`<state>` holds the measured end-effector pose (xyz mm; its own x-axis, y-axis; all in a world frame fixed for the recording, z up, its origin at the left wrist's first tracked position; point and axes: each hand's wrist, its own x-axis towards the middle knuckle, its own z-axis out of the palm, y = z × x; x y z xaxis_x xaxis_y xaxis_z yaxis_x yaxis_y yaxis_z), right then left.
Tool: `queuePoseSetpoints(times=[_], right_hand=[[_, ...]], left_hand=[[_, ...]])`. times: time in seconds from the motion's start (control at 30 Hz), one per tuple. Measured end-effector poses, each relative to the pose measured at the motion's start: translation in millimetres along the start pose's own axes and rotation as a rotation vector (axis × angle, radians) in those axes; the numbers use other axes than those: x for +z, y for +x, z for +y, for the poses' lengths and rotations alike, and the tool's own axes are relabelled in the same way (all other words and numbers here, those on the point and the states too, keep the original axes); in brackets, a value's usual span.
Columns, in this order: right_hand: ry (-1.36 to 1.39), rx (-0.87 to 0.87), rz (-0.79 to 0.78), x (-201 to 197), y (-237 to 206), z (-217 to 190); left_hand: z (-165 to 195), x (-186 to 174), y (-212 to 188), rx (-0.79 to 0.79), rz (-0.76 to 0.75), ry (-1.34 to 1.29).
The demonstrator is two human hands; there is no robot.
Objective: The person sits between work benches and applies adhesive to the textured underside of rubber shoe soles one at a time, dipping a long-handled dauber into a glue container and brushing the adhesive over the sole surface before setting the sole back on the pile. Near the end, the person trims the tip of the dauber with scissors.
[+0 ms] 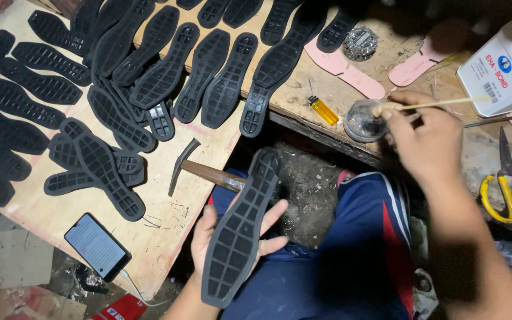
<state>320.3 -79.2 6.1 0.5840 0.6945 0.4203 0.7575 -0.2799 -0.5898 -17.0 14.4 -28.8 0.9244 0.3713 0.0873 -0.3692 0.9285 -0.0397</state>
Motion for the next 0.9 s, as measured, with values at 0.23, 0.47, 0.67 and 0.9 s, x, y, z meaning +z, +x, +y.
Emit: queuePoseSetpoints(times=[0.23, 0.47, 0.67, 0.9], right_hand=[[-0.064, -0.131, -0.245, 27.8, 21.8, 61.4], [-0.209, -0.254, -0.181, 42.2, 29.3, 56.6], [0.133, 0.088, -0.048, 22.5, 8.4, 37.0], [0.793, 0.363, -0.204, 17.0, -87.6, -53.9]], left_hand=[[-4.0, 9.9, -0.4, 0.000, 0.087, 0.224], [-5.6, 13.8, 4.9, -0.019, 0.094, 0.104], [-1.8, 18.0, 13.2, -0.021, 0.099, 0.068], [-9.1, 22.5, 19.2, -0.044, 0.096, 0.178]])
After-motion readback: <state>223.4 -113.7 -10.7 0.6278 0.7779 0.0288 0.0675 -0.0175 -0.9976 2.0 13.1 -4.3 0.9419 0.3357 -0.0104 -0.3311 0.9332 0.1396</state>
